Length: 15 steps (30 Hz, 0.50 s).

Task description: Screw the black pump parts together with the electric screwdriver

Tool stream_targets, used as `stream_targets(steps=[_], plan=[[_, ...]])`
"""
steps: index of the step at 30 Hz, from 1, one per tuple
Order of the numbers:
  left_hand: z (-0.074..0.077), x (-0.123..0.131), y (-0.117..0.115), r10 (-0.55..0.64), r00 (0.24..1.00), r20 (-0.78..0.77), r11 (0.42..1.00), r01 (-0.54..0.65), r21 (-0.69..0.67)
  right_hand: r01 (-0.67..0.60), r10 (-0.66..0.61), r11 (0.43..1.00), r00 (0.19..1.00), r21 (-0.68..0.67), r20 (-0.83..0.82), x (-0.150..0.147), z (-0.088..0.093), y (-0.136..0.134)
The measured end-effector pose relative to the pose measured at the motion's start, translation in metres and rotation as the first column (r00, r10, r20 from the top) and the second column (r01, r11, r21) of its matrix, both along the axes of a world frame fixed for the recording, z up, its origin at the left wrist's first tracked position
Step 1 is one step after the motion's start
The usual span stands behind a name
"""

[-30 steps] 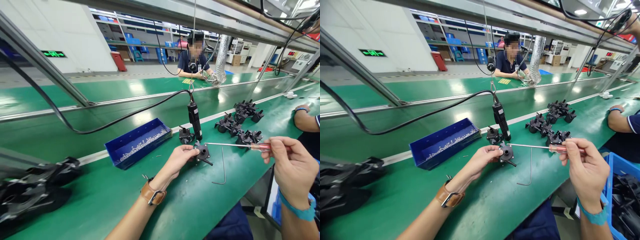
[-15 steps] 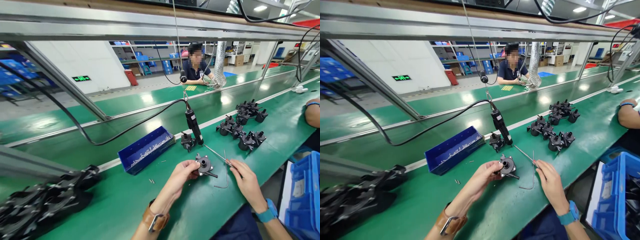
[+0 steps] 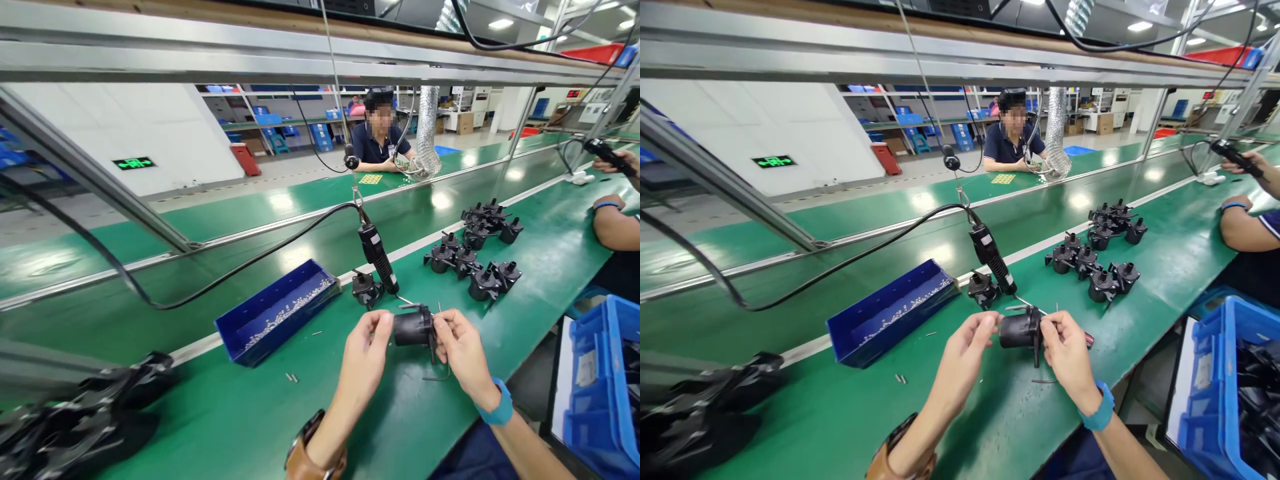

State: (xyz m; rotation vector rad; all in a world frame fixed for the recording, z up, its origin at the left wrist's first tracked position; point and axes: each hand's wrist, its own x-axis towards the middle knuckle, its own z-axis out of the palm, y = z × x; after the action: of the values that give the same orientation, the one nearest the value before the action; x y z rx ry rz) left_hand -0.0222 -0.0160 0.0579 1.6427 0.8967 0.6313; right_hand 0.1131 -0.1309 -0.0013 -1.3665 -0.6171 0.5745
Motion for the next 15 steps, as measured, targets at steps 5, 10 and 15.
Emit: stream_targets(steps=[5,10,15], plan=[[-0.022,-0.005,-0.023,0.046,0.987,0.153,0.910,-0.105,0.402,0.027,-0.008,0.998,0.948,0.057,-0.318,-0.002,-0.007,-0.006],[-0.034,-0.002,-0.030,-0.092,0.986,0.142,0.764,-0.021,0.645,0.014,0.030,0.996,0.869,0.085,-0.494,-0.009,-0.003,-0.009],[-0.037,-0.002,-0.023,-0.151,0.976,0.155,0.763,0.016,0.647,0.016,0.041,0.997,0.756,0.081,-0.653,-0.012,0.004,-0.010]])
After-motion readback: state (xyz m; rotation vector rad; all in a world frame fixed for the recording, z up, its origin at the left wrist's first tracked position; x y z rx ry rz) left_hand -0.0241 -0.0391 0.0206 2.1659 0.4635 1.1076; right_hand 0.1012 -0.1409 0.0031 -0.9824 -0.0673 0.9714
